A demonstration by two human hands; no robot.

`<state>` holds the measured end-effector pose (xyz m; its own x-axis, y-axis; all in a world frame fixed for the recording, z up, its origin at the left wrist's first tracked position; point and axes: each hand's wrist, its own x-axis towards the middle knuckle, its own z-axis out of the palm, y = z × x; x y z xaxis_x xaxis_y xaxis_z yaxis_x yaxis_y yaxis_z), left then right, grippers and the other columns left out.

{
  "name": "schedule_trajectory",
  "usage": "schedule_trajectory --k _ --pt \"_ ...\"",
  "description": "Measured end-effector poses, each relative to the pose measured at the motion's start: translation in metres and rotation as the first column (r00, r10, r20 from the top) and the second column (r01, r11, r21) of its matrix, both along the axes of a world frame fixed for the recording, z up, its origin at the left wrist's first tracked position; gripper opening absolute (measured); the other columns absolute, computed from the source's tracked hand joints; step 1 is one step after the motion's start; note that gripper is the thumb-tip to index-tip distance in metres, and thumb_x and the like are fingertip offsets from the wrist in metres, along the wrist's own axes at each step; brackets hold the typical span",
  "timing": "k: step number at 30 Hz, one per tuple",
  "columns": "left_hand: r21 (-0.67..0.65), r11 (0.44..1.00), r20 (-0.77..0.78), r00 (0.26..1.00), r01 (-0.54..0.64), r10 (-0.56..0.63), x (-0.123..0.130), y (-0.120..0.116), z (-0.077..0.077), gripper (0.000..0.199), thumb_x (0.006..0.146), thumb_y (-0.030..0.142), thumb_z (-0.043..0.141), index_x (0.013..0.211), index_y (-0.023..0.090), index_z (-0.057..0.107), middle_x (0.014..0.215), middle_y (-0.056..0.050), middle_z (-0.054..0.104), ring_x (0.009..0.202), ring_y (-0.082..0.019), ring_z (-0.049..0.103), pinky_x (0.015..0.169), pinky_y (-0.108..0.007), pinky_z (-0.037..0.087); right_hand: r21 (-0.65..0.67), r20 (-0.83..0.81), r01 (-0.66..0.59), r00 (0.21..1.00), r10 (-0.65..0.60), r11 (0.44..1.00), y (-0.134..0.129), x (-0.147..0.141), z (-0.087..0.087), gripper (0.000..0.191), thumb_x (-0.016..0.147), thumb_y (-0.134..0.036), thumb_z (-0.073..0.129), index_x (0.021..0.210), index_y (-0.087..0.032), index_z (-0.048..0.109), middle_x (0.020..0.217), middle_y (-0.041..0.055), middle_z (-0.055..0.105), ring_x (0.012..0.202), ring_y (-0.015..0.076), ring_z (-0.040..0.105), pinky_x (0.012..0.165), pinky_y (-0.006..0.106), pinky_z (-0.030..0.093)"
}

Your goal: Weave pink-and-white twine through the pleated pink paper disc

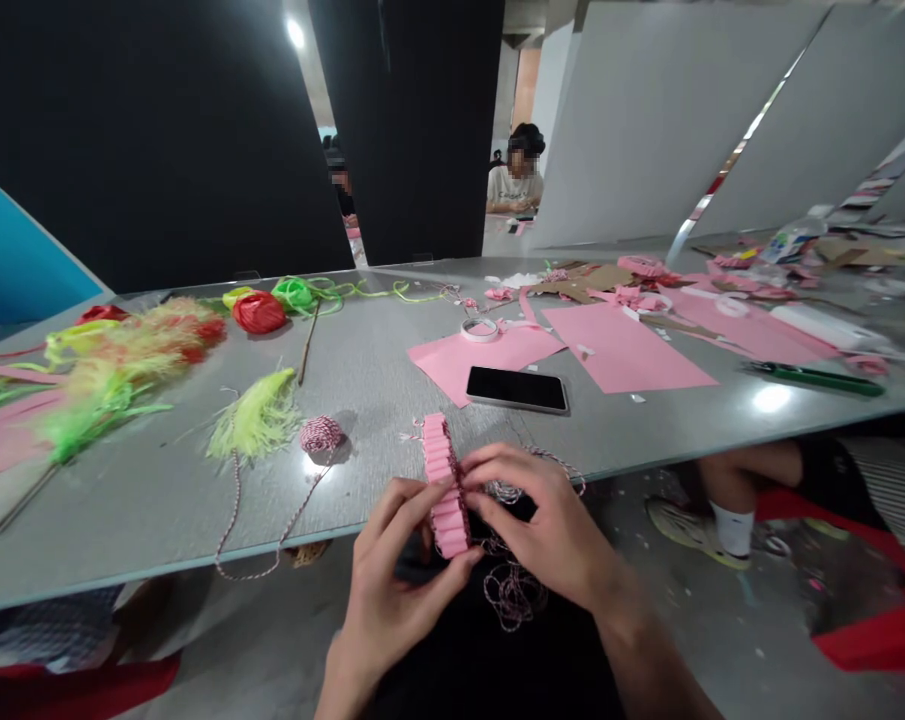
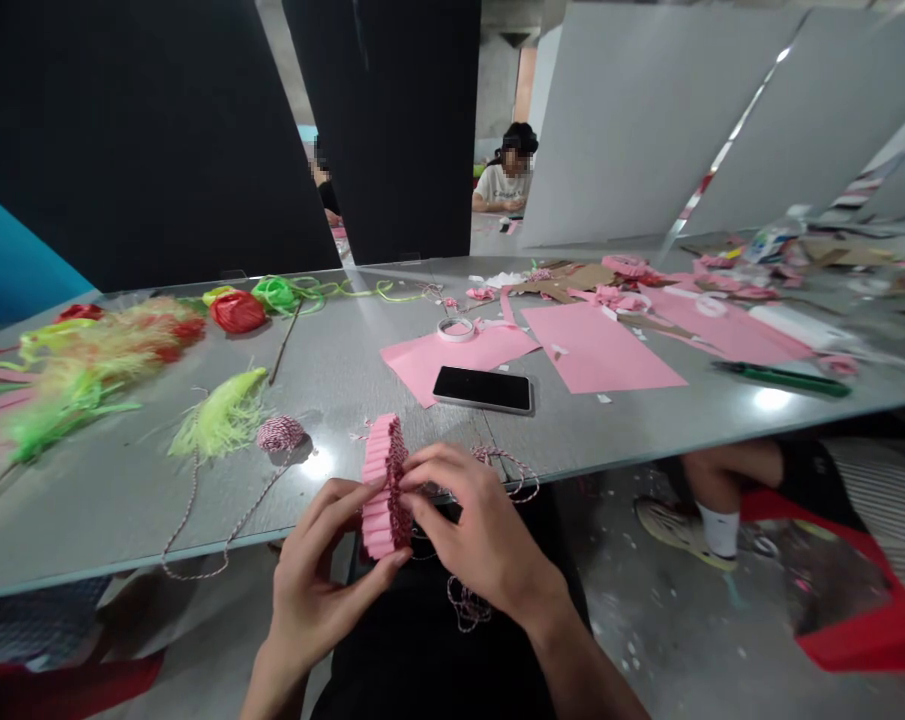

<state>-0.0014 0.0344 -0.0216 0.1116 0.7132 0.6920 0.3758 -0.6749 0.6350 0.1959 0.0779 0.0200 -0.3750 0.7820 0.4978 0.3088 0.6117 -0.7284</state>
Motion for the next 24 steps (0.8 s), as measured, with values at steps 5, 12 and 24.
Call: schedule_trajectory --k 5,12,24 --pt "-0.019 1.0 0.021 1.0 -0.017 0.018 -0.004 -0.001 -0.001 0.059 0.091 0.016 0.083 0.146 0.023 0.063 0.113 -0.008 0.064 0.093 -0.02 0.067 0.071 -0.031 0.061 0.015 0.072 0.25 0.965 -0.25 0.968 0.016 0.021 -0.017 0.013 0.101 -0.018 0.061 0.095 -0.023 0.072 0.106 0.008 0.078 0.103 0.0271 0.073 0.096 0.046 0.058" --pt "-0.022 1.0 0.039 0.999 0.001 0.0 -0.003 -0.001 0.0 0.059 0.092 0.017 0.083 0.147 0.022 0.062 0.112 -0.007 0.064 0.093 -0.019 0.066 0.071 -0.03 0.059 -0.047 0.092 0.257 0.963 -0.252 0.965 0.019 0.03 -0.018 0.016 0.1 -0.026 0.067 0.114 -0.025 0.074 0.12 0.0077 0.078 0.114 0.0279 0.073 0.104 0.046 0.057" --pt "-0.014 1.0 0.064 0.998 -0.006 0.007 -0.004 -0.001 -0.003 0.058 0.092 0.016 0.083 0.146 0.021 0.063 0.112 -0.007 0.064 0.093 -0.019 0.067 0.07 -0.029 0.059 -0.057 0.187 0.464 0.875 -0.447 0.884 0.029 0.06 -0.032 0.013 0.097 -0.025 0.065 0.092 -0.022 0.077 0.108 0.0109 0.081 0.103 0.0334 0.075 0.097 0.053 0.057"
